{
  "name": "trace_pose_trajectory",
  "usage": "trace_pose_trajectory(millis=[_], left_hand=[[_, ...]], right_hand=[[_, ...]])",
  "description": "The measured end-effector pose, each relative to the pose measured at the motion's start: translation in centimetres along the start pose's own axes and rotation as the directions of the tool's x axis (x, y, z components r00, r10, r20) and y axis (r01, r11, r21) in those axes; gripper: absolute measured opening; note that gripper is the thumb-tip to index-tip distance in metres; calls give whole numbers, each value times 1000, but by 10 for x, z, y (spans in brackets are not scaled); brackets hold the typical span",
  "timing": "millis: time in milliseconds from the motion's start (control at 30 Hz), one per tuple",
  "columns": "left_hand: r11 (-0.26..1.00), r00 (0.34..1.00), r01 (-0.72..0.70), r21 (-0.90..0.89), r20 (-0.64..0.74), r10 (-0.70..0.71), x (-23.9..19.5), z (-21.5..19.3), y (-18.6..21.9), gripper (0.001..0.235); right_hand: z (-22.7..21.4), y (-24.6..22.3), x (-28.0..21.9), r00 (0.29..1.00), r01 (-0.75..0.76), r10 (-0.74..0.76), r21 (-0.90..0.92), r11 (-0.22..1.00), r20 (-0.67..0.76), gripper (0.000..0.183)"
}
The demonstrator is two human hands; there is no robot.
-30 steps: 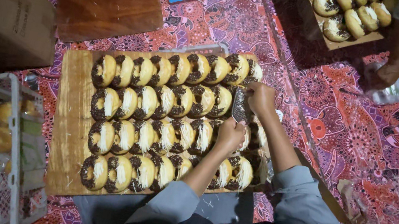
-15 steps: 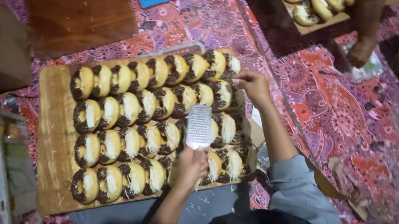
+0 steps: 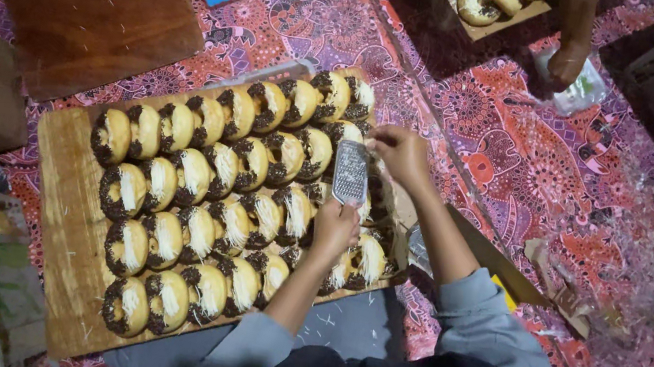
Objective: The person grates a block of white cheese over a tray of pastries using a handheld metal grater. The person moves the grater across multiple pastries in rows, distributing shredded cheese over them.
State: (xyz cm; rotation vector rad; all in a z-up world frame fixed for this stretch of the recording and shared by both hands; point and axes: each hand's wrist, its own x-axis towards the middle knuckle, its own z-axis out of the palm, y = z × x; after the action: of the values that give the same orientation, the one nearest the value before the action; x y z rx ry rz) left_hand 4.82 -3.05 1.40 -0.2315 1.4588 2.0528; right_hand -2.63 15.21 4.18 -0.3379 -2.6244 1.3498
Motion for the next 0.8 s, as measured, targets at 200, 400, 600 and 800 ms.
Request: trace_pose_trajectory(millis=[200, 400, 600, 800], left_hand=[[1000, 999, 22, 16, -35, -22, 29, 5, 5, 12], [999, 998, 34, -26, -45, -35, 27, 4, 9, 11], [990, 999, 28, 140, -25, -25, 8, 5, 9, 9], [998, 999, 37, 45, -4, -37, -39, -5, 1, 15]], right_hand=[[23, -5, -1, 986, 161, -152, -162, 974, 67, 8], [37, 13, 18, 979, 199, -186, -181, 963, 86, 16], [35, 20, 40, 975, 222, -210, -240, 945, 73, 26], [25, 17, 43, 960, -205, 229, -150, 967, 160, 12]])
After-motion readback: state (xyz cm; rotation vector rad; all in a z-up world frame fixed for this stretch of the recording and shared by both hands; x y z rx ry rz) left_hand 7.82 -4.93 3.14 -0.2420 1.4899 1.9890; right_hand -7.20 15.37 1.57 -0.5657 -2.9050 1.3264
